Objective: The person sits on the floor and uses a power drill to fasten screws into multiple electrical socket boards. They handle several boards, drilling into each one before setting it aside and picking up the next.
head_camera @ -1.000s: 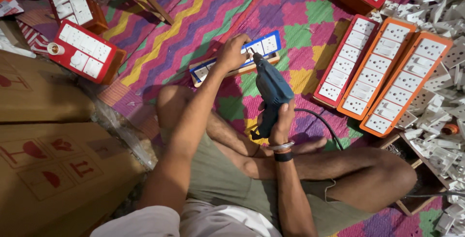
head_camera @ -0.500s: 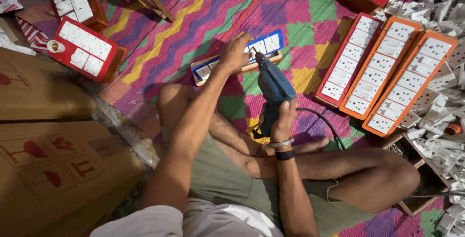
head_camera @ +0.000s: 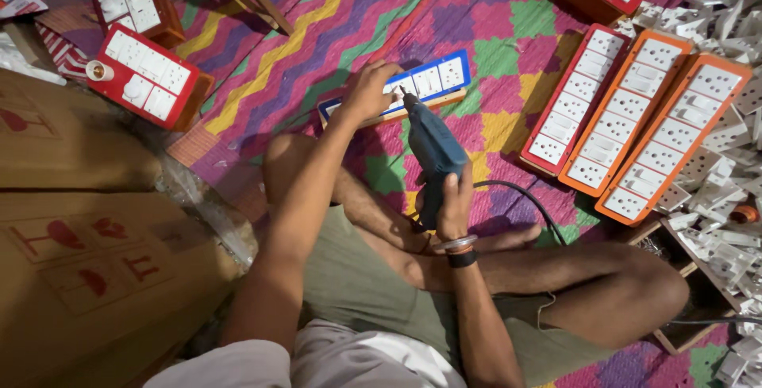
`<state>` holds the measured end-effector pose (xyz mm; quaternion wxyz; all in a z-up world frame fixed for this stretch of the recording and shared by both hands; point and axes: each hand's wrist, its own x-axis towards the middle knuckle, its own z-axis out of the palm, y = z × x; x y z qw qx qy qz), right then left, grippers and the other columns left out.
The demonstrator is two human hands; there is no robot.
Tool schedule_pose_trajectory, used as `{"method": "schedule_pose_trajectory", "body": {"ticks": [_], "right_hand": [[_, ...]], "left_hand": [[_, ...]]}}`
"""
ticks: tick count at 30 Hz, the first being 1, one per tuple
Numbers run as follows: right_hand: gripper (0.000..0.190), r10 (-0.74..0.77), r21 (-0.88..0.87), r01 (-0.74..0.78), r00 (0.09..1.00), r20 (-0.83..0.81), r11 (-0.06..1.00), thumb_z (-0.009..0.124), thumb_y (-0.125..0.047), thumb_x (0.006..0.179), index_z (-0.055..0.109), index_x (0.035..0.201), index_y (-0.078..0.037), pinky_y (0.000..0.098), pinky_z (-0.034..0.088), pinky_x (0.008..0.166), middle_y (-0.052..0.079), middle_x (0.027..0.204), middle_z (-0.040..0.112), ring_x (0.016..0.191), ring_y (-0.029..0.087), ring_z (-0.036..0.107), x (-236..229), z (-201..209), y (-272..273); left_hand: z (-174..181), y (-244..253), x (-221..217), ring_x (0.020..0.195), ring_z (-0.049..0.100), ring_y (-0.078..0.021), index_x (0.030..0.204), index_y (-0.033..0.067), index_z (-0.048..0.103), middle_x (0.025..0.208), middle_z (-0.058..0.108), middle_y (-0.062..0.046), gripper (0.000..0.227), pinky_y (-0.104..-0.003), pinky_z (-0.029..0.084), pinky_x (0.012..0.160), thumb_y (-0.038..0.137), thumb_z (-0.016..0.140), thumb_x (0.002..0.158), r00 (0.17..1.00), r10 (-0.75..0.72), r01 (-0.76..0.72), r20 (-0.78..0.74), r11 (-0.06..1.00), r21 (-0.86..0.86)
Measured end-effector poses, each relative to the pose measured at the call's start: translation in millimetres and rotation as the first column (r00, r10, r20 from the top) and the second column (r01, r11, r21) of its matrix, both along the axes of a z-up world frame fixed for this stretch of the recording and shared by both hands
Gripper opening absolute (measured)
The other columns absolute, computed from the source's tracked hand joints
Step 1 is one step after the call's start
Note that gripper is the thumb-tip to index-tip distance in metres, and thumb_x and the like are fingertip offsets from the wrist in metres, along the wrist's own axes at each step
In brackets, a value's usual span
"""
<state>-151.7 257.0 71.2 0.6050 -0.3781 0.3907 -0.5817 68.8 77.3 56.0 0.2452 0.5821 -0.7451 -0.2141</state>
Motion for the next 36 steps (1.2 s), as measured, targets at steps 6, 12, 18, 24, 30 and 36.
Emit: {"method": "schedule_pose_trajectory", "body": {"ticks": [6,12,18,24,30,36], "right_hand": [[0.066,-0.016,-0.046,0.014,0.999,-0.049,0.999,0.051,-0.052,0.105,0.036,0.152,-0.008,0.0291,0.05,0.05,0.016,0.09,0.066,0.057,0.018,0.061,9,4,1],[0.065,-0.003,-0.005,0.003,0.999,-0.033,1.0,0.05,-0.053,0.104,0.037,0.149,-0.007,0.0294,0.051,0.048,0.016,0.089,0.065,0.055,0.018,0.062,5,1,3],[0.059,-0.095,-0.2,0.044,0.964,-0.249,0.979,0.051,-0.052,0.116,0.041,0.153,-0.007,0.0306,0.053,0.067,0.017,0.102,0.064,0.075,0.02,0.062,1,-16,-3],[0.065,-0.055,-0.017,0.054,0.991,-0.12,0.998,0.053,-0.053,0.104,0.036,0.148,-0.008,0.0299,0.051,0.051,0.012,0.087,0.062,0.06,0.018,0.06,1,-15,-8],[0.066,-0.022,0.026,0.022,1.0,-0.01,0.999,0.054,-0.055,0.102,0.039,0.144,-0.007,0.0291,0.05,0.046,0.014,0.087,0.065,0.055,0.018,0.061,-2,4,2],[0.068,0.028,-0.048,-0.035,0.992,-0.125,0.998,0.054,-0.057,0.105,0.041,0.148,-0.005,0.0293,0.053,0.053,0.015,0.093,0.066,0.062,0.018,0.063,1,-1,6]], "left_hand": [[5,3,-4,0.109,0.066,-0.0393,0.108,0.0088,0.068,0.109,0.072,-0.016,0.033,-0.049,0.051,0.089,0.003,0.078,0.076,1.0,-0.014,0.014,-0.015,1.0,-0.01],[-2,3,-4,0.108,0.065,-0.0402,0.108,0.0099,0.066,0.109,0.072,-0.015,0.031,-0.051,0.051,0.087,-0.001,0.07,0.079,0.999,0.006,-0.004,0.044,0.999,-0.051],[-13,2,-14,0.106,0.063,-0.0425,0.104,0.0092,0.064,0.108,0.069,-0.015,0.03,-0.054,0.049,0.082,0.001,0.073,0.076,0.997,0.075,-0.073,0.019,0.995,-0.07],[-24,-8,-22,0.11,0.063,-0.0422,0.108,0.009,0.062,0.114,0.067,-0.015,0.034,-0.053,0.05,0.086,-0.006,0.065,0.078,0.998,0.064,-0.061,0.024,0.991,-0.115],[-8,1,-3,0.106,0.06,-0.0421,0.118,0.0115,0.067,0.115,0.063,-0.017,0.049,-0.052,0.048,0.083,0.002,0.077,0.071,0.996,0.022,-0.019,0.09,0.999,-0.041],[-15,10,16,0.11,0.063,-0.0388,0.112,0.0069,0.07,0.112,0.064,-0.017,0.04,-0.047,0.051,0.093,0.004,0.083,0.074,0.999,0.038,-0.039,-0.024,0.997,-0.07]]}}
